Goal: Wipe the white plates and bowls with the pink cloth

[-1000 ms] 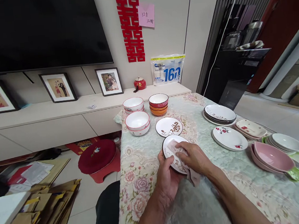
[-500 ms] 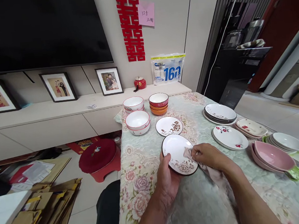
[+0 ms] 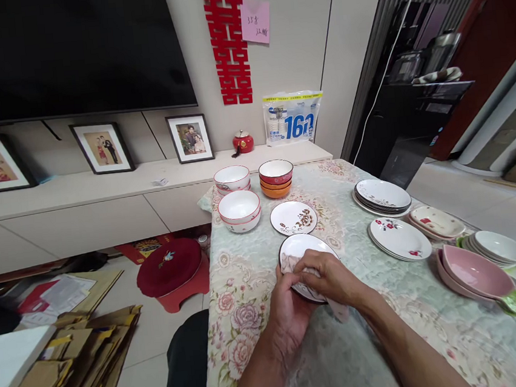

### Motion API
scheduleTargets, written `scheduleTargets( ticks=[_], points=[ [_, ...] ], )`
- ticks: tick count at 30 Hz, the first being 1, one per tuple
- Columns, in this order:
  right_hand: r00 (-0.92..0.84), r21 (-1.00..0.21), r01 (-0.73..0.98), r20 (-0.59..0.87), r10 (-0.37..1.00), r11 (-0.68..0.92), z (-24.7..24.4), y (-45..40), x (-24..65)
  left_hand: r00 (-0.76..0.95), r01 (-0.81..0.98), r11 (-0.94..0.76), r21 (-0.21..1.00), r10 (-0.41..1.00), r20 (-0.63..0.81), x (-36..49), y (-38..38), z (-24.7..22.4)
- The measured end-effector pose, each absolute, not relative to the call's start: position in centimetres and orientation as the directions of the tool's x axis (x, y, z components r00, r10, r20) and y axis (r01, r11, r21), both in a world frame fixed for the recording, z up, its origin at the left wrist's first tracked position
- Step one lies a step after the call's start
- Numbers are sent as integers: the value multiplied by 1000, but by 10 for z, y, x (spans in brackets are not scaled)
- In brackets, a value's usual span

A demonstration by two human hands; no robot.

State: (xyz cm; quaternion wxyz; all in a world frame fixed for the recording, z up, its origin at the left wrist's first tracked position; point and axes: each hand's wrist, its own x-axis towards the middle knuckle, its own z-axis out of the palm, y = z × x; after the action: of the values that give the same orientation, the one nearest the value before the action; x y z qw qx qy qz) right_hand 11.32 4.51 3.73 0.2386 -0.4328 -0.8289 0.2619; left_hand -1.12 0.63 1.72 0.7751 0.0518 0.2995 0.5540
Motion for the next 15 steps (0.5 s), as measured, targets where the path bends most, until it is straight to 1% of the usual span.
scheduleTargets(
  ticks=[2,4,7,9,11,13,15],
  points=[
    [-560,-692,550,111,821,468,41,44,118,214,-820,387,422,890,-402,-12,6,17],
    [-520,-688,600,54,853,409,42,45,127,200,-817,362,449,908,-369,-13,5,15],
    [-325,-575,766,38,945,287,38,52,139,175,-796,333,506,926,-334,-12,4,14],
    [-184,-480,855,77,980,198,32,58,142,171,-773,332,540,929,-327,-12,3,15],
    [-93,-413,900,131,987,139,27,61,138,170,-754,336,564,930,-327,-12,2,18],
    [-88,-394,906,181,980,154,24,62,131,164,-734,343,586,927,-337,-11,0,21],
    [-187,-440,860,198,962,257,25,60,122,152,-719,348,601,923,-353,-11,-1,23]
  ],
)
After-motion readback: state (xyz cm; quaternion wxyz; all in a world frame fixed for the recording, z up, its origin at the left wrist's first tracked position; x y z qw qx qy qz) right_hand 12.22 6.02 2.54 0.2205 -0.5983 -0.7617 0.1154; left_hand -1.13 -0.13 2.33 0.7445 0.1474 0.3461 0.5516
